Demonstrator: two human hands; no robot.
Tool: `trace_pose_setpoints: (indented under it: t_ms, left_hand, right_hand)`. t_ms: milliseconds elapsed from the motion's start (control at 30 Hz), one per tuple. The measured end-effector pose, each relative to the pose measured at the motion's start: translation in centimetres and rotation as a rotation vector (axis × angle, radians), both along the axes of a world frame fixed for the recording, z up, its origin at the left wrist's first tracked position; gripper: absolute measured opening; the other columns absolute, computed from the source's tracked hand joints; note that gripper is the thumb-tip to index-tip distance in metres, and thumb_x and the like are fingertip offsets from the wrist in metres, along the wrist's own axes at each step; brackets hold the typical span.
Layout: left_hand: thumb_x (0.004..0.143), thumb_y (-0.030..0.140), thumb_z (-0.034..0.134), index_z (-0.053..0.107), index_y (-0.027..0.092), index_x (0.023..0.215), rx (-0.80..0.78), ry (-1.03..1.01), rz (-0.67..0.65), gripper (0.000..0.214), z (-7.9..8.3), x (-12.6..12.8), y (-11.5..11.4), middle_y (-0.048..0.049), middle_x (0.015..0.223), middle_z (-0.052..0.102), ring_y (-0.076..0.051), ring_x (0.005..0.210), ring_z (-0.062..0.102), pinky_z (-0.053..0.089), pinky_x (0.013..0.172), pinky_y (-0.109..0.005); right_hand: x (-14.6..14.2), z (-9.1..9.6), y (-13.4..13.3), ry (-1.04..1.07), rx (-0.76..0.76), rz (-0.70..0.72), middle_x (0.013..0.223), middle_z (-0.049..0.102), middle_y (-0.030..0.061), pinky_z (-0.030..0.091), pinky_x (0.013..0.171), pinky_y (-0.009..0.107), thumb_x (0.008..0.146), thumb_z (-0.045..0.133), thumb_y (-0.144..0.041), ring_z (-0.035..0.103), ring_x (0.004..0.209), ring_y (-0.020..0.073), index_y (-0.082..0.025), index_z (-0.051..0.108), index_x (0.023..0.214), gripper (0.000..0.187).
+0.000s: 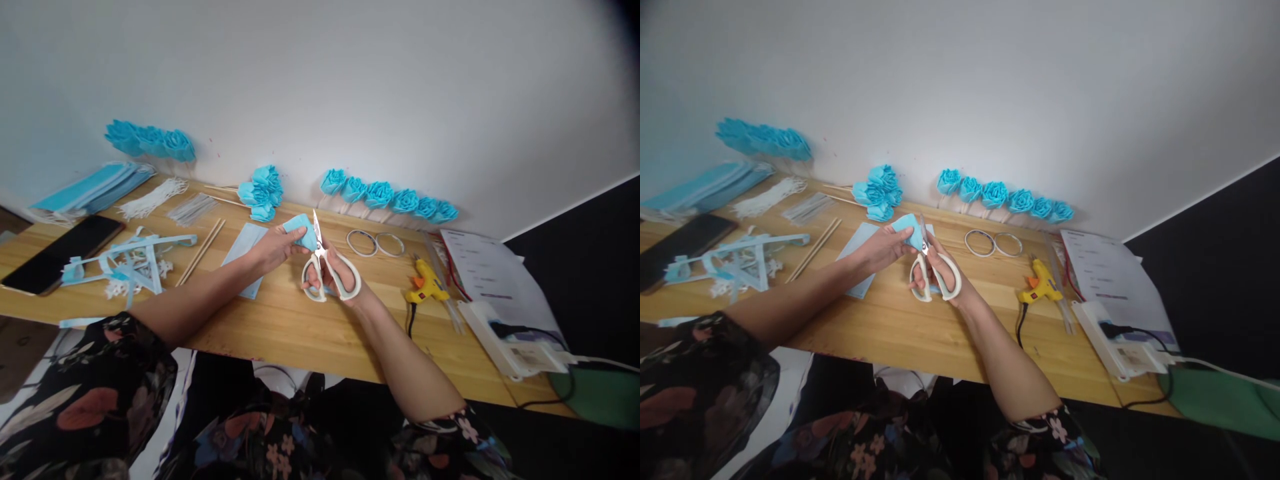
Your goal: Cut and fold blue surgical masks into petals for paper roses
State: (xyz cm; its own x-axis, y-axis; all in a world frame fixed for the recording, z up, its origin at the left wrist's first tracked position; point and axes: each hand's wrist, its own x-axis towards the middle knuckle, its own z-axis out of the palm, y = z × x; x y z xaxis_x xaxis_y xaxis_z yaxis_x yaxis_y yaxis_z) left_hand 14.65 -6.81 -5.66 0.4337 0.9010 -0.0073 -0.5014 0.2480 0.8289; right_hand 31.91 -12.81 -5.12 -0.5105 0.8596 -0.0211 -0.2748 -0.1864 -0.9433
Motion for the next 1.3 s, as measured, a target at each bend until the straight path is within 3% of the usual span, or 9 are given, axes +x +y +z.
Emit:
trace_pose_setpoints:
  t_ms: [300, 500, 633, 900, 1067, 1300]
  left_hand:
    - [0.076, 0.024, 0.083, 0.072, 0.01, 0.087, -0.06, 0.002, 0.048, 0.021, 0.3, 0.0, 0.1, -0.0041, 0.077, 0.073, -0.012, 0.066, 0.068, 0.057, 0.059, -0.022]
    - [0.075, 0.025, 0.085, 0.071, 0.01, 0.088, -0.055, -0.002, 0.044, 0.024, 0.0, -0.2, 0.4, -0.0037, 0.078, 0.073, -0.011, 0.065, 0.067, 0.056, 0.058, -0.02]
    - [0.072, 0.027, 0.087, 0.071, 0.01, 0.087, -0.055, 0.016, 0.049, 0.027, -0.4, -0.2, 0.7, -0.0045, 0.078, 0.074, -0.012, 0.068, 0.068, 0.057, 0.059, -0.021]
    - [0.065, 0.04, 0.09, 0.072, 0.01, 0.086, 0.025, 0.031, 0.056, 0.041, 0.0, -0.7, 0.9, -0.0043, 0.077, 0.072, -0.013, 0.065, 0.067, 0.058, 0.057, -0.023]
    - [0.072, 0.04, 0.086, 0.071, 0.009, 0.085, 0.071, 0.069, 0.087, 0.037, 0.0, -0.9, 1.1, -0.0041, 0.076, 0.071, -0.012, 0.064, 0.066, 0.057, 0.059, -0.023]
    - [0.077, 0.038, 0.082, 0.068, 0.01, 0.084, 0.065, 0.057, 0.119, 0.032, -0.1, -0.7, 1.1, -0.0026, 0.071, 0.069, -0.012, 0.061, 0.065, 0.057, 0.057, -0.023]
  right_hand:
    - [-0.4, 0.1, -0.3, 0.028, 0.021, -0.082, 0.057, 0.058, -0.0061, 0.057, 0.055, 0.029, 0.085, 0.063, -0.067, 0.05, 0.046, 0.0109, -0.022, 0.047, 0.144, 0.076]
    - [-0.7, 0.4, -0.4, 0.047, -0.017, -0.136, 0.053, 0.057, -0.0087, 0.052, 0.044, 0.024, 0.078, 0.07, -0.068, 0.044, 0.038, 0.0082, -0.021, 0.035, 0.152, 0.094]
    - [-0.8, 0.3, -0.5, 0.022, 0.0, -0.147, 0.05, 0.055, -0.0094, 0.047, 0.039, 0.022, 0.079, 0.07, -0.067, 0.043, 0.036, 0.0086, -0.02, 0.035, 0.153, 0.094]
    - [-0.1, -0.5, 0.0, 0.032, -0.003, -0.04, 0.057, 0.057, -0.0067, 0.055, 0.055, 0.028, 0.084, 0.063, -0.069, 0.047, 0.045, 0.0102, -0.025, 0.044, 0.144, 0.077]
    - [0.2, -0.5, 0.0, 0.029, 0.004, 0.042, 0.062, 0.058, -0.0046, 0.054, 0.059, 0.029, 0.088, 0.056, -0.071, 0.05, 0.053, 0.0125, -0.026, 0.049, 0.138, 0.067]
    - [0.1, -0.1, 0.0, 0.002, 0.013, 0.061, 0.062, 0.059, -0.0051, 0.053, 0.058, 0.029, 0.086, 0.057, -0.072, 0.05, 0.051, 0.0117, -0.025, 0.048, 0.138, 0.072]
